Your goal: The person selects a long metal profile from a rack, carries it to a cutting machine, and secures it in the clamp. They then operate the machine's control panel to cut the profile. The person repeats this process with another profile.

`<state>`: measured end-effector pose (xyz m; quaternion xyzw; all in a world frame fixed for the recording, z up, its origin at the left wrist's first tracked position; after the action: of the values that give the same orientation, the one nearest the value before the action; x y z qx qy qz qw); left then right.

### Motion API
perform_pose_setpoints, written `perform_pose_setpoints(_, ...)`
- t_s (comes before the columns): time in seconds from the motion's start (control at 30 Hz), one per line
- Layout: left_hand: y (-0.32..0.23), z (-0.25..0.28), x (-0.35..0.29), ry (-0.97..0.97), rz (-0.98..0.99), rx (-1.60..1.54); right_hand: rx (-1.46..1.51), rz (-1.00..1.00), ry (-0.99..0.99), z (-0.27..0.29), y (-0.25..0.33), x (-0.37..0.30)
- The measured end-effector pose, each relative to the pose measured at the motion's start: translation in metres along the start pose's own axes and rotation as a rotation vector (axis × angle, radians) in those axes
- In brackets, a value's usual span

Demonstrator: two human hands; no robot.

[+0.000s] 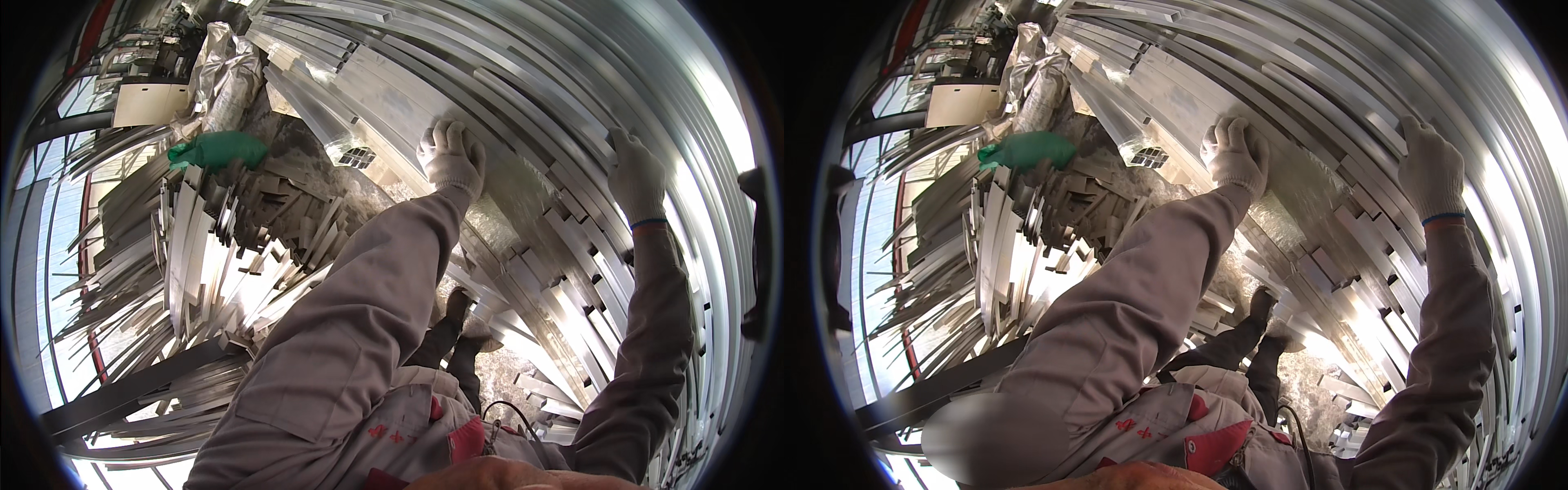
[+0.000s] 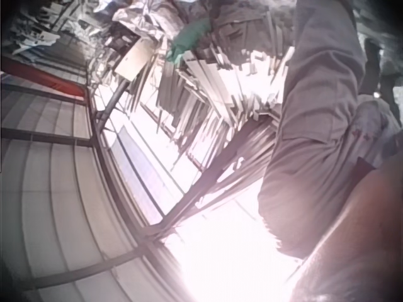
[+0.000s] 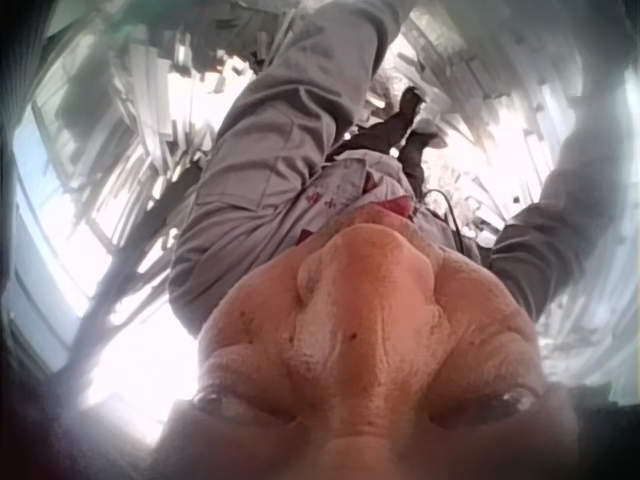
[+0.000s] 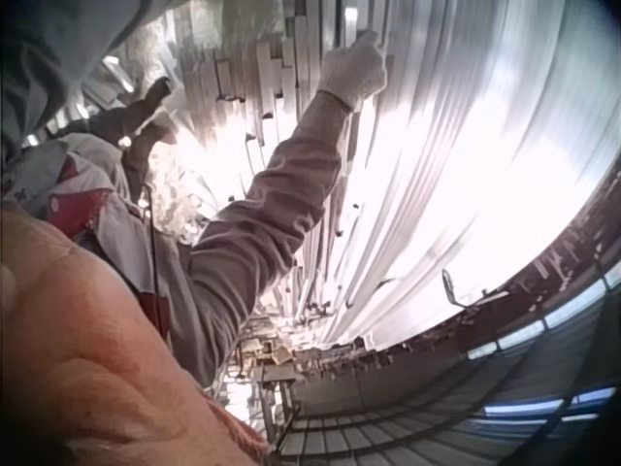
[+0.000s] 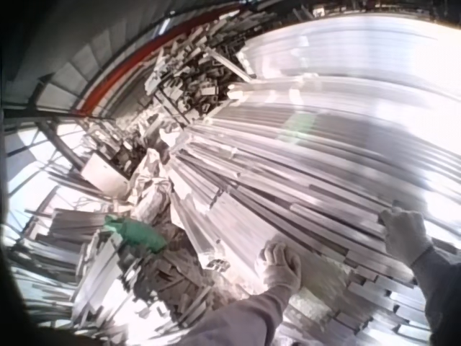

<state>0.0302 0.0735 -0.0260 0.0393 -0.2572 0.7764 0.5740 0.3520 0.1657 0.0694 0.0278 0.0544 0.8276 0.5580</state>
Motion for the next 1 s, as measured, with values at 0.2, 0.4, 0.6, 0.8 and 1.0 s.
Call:
perform_pose_setpoints(0.2, 0.006, -0.011, -0.003, 0.101, 0.051, 0.039, 0.053, -0.001, 0.085, -0.049, -0.001, 0.003)
perform_pose_setpoints(0.4, 0.007, -0.018, -0.003, 0.041, 0.004, 0.083, -0.096, -0.04, 0.017, -0.058, 0.027, 0.01)
perform_pose_setpoints(0.6, 0.008, -0.019, -0.004, 0.055, 0.017, 0.057, -0.068, -0.075, 0.037, -0.071, 0.034, 0.035)
perform_pose_setpoints(0.8, 0.005, -0.016, -0.001, 0.065, 0.041, 0.014, 0.06, -0.022, 0.224, -0.046, 0.023, 0.053)
perform_pose_setpoints(1.0, 0.002, -0.013, 0.001, 0.058, 0.041, 0.018, 1.421, -0.191, 0.533, -0.018, 0.005, -0.004)
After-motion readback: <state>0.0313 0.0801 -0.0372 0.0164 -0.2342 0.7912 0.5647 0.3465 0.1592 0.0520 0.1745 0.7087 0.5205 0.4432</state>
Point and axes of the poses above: each hand's wrist, its own x-axis towards the middle knuckle, its own z-axis out of the back of the hand, y = z × x, the point moved 1 cm from there along x, towards the middle knuckle, and after that the axes turned 5 degrees about z, right-handed, at the moved point
